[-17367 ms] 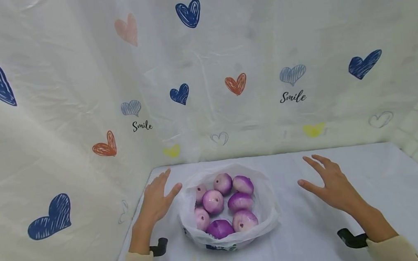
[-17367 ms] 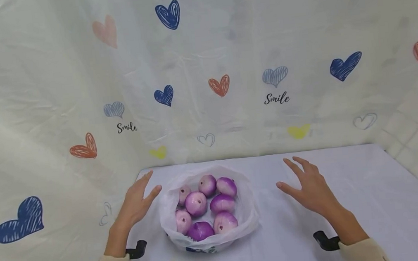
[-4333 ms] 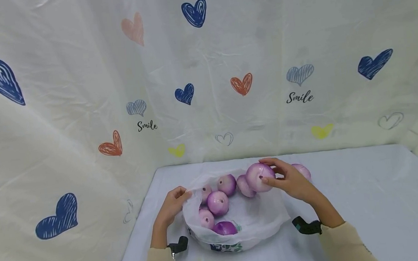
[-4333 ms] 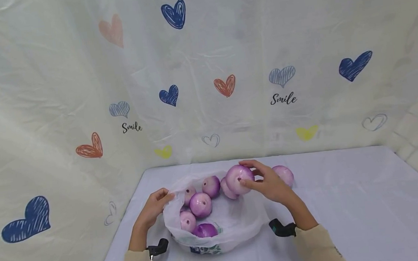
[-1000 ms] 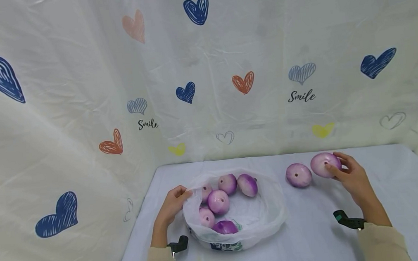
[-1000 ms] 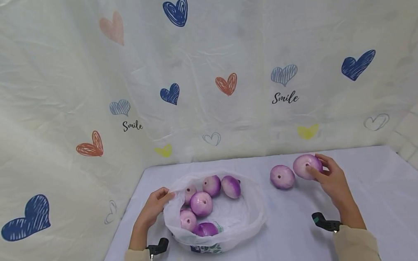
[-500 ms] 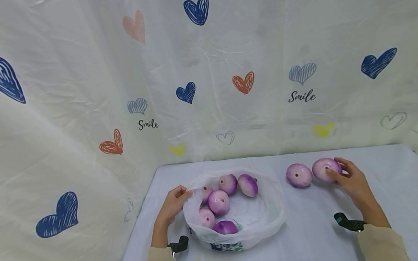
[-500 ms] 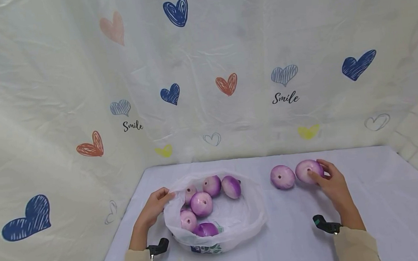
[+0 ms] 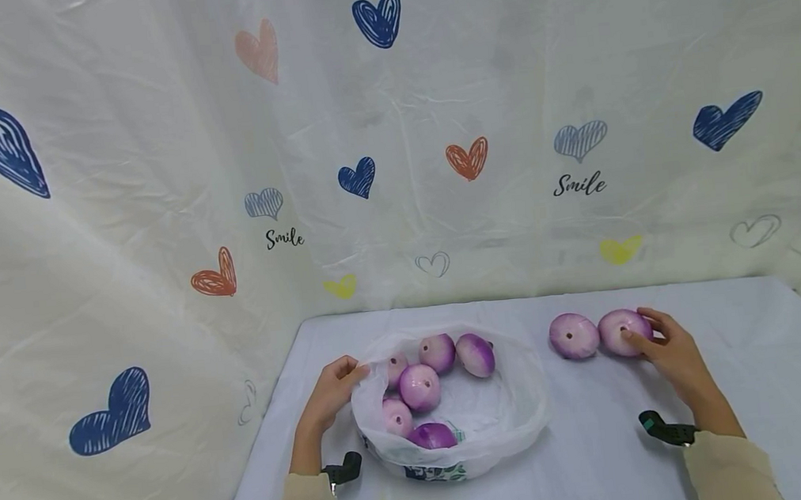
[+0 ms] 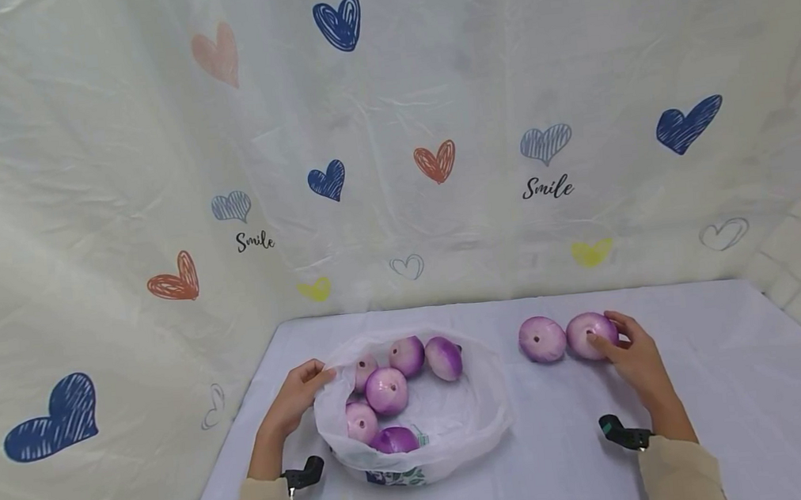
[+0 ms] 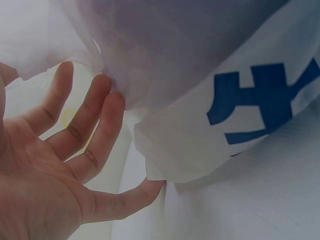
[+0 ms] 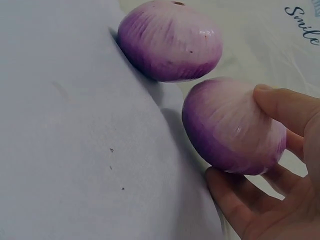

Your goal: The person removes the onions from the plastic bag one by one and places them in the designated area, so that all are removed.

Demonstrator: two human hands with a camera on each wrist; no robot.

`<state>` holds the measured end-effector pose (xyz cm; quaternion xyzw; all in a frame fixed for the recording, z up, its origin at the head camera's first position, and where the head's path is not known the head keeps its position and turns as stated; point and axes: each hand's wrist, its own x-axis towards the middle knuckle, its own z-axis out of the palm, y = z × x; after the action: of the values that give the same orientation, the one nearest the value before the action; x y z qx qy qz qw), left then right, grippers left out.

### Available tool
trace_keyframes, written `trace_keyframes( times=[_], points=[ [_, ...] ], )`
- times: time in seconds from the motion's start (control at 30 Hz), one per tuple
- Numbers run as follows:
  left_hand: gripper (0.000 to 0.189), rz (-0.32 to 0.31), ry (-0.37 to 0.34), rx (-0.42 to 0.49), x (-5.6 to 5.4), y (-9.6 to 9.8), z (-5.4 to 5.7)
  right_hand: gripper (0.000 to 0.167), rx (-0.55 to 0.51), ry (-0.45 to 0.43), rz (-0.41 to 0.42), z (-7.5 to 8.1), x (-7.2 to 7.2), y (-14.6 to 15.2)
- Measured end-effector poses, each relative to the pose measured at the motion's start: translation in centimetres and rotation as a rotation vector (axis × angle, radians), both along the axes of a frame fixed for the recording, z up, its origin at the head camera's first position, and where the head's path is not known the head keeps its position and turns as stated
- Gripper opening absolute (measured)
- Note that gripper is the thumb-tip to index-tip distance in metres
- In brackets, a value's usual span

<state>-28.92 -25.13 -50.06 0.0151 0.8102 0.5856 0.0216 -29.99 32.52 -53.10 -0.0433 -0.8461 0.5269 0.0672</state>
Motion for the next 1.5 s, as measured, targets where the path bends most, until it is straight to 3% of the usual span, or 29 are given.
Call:
trace_keyframes(
  times=[0.3, 0.97, 1.23, 1.5],
  points=[
    [0.022, -0.002, -0.01, 0.004, 0.1, 0.0, 0.2, 0.08, 0.071, -0.014, 0.041, -0.3, -0.3, -0.1],
    [0.022, 0.003, -0.006, -0.016, 0.0, -0.1, 0.1, 0.083, 0.072, -0.062, 0.055, 0.1, -0.2, 0.0],
    [0.023, -0.002, -0.009, -0.01, 0.0, -0.1, 0.1, 0.083, 0.039, -0.068, 0.036, 0.5, 0.0, -0.1],
    [0.022, -0.002, -0.005, -0.012, 0.1, 0.0, 0.2, 0.082, 0.077, -0.029, 0.013, 1.3, 0.1, 0.2]
  ],
)
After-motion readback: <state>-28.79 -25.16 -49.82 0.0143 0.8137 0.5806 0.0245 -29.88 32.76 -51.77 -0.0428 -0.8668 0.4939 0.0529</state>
